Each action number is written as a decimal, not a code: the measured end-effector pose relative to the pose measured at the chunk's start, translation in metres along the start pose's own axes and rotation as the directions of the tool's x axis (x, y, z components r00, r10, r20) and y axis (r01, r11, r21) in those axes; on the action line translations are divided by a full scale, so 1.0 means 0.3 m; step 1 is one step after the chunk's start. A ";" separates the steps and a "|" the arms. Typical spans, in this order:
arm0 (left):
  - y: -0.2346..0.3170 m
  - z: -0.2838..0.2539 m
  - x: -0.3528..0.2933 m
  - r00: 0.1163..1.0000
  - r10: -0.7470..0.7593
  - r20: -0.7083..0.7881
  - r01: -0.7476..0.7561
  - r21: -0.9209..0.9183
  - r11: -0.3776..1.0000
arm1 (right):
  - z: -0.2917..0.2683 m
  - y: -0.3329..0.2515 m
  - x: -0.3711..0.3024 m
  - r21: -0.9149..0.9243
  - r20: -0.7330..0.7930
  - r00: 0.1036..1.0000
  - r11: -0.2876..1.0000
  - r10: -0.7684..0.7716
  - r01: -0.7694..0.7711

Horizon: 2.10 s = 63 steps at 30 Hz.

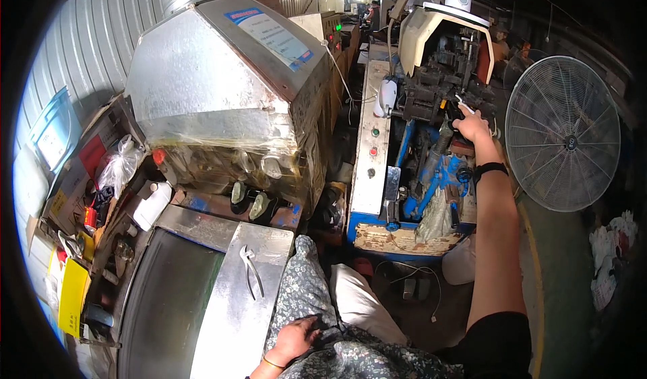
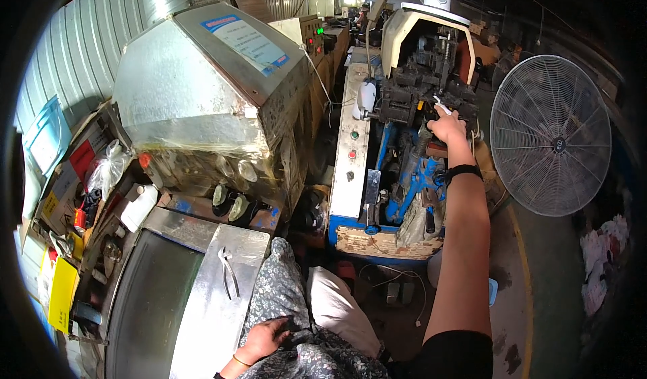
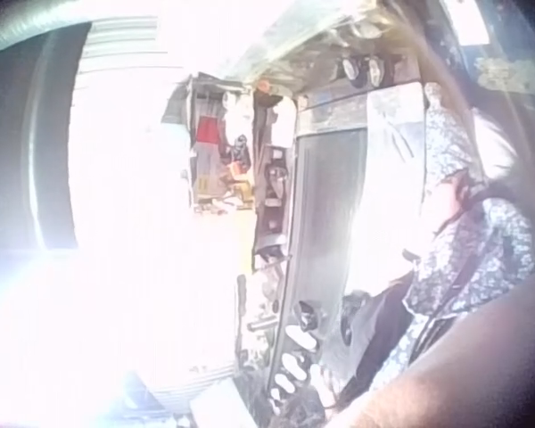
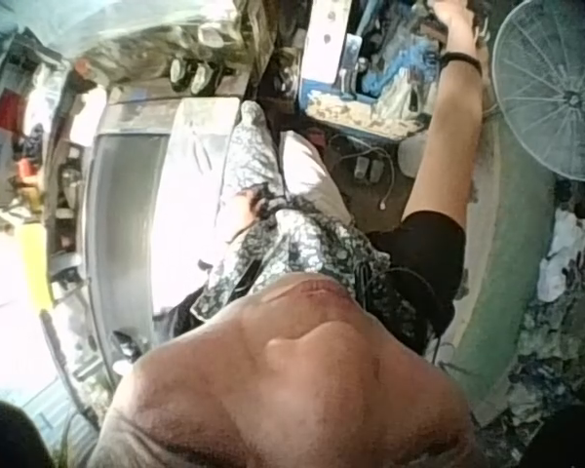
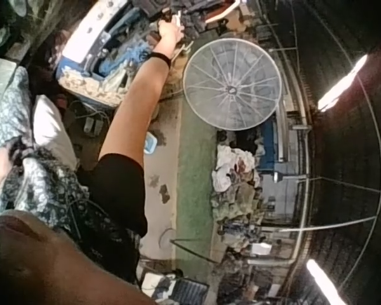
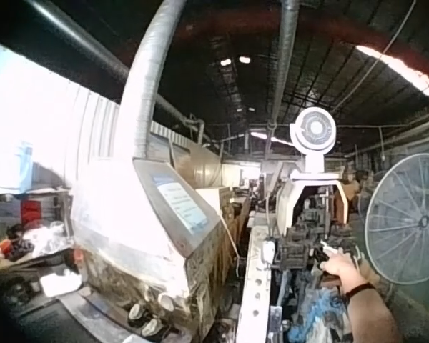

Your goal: Assembling shoe components on a production line, including fitting uppers to soles and using pliers to adjust the material.

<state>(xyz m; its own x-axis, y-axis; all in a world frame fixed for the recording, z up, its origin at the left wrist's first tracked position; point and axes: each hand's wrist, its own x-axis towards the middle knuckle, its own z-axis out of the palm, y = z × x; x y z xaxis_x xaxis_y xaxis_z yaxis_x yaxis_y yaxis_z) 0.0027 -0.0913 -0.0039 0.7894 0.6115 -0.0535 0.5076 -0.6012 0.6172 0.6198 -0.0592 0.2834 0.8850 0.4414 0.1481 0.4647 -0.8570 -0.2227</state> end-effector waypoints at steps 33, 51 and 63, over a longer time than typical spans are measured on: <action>0.067 -0.288 0.210 0.969 -0.245 -0.023 -0.067 -0.983 -0.172 | 0.533 -0.118 -1.562 0.724 -0.258 0.444 0.133 -0.858 0.677; 0.236 -0.244 -0.203 0.904 0.108 -0.415 -0.345 -0.554 0.758 | 0.405 -0.258 -1.670 0.973 0.084 0.115 0.057 -0.990 -0.225; 0.086 -0.252 0.106 0.962 -0.174 -0.211 -0.148 -0.937 0.317 | 0.592 -0.404 -1.524 0.977 0.104 0.372 0.026 -0.922 -0.209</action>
<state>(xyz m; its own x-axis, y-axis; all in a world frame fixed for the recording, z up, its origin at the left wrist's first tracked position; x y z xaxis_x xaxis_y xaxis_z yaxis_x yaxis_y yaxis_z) 0.0148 -0.0484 0.0697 0.5981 0.8014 0.0068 -0.2795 0.2006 0.9390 0.1640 -0.1099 0.0717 -0.0964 0.9824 0.1601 -0.1454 0.1453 -0.9786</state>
